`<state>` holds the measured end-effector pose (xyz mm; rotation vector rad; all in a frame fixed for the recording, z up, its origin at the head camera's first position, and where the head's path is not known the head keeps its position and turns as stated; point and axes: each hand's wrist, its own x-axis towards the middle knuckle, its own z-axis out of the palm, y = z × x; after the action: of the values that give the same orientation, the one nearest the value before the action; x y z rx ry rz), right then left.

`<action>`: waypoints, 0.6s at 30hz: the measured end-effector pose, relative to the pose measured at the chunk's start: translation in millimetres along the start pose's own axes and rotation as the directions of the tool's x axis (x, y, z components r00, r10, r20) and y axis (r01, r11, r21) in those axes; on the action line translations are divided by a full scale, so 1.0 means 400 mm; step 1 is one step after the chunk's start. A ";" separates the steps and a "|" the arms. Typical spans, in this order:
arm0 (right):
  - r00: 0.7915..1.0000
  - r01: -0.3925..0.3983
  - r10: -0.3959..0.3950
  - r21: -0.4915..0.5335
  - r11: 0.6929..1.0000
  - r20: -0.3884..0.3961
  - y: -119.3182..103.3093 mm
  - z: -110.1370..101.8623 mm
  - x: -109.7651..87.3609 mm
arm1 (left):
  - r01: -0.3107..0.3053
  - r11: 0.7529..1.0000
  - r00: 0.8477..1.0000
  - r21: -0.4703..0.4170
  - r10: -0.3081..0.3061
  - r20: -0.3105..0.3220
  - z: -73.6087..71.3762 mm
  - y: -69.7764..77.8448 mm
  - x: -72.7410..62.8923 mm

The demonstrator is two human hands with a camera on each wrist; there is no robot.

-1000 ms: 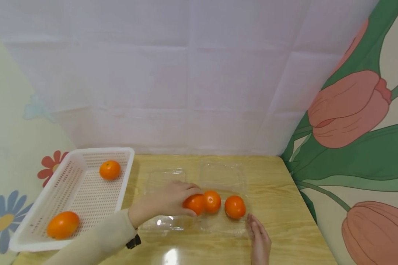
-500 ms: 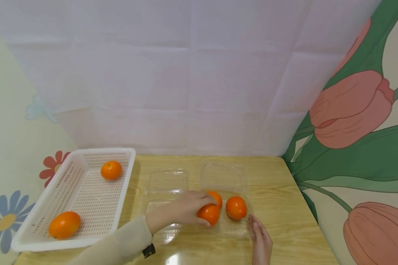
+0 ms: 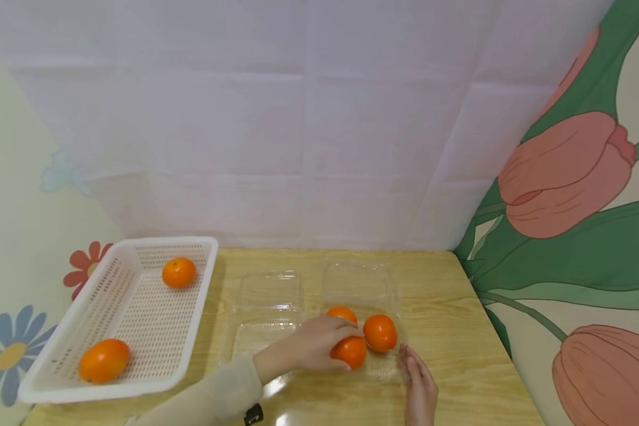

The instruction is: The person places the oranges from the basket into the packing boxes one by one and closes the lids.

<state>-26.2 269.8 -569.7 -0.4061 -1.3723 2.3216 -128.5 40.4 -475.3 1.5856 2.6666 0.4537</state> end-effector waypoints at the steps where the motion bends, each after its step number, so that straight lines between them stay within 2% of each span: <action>1: 1.000 0.000 0.000 -0.001 1.000 -0.001 0.000 0.000 -0.001 | -0.006 1.000 1.000 0.003 0.006 -0.003 0.004 0.002 0.002; 10: 0.999 -0.024 0.023 -0.021 0.999 -0.027 -0.001 0.002 0.000 | 0.007 1.000 1.000 -0.001 -0.007 -0.005 0.034 0.018 0.020; 18: 1.000 0.007 -0.007 -0.001 1.000 0.013 0.003 -0.001 0.000 | 0.034 0.999 0.999 0.001 -0.034 0.018 0.060 0.028 0.042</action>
<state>-26.1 269.6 -570.7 -0.3863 -1.3789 2.3217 -123.5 65.4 -493.0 1.5348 2.6761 0.4358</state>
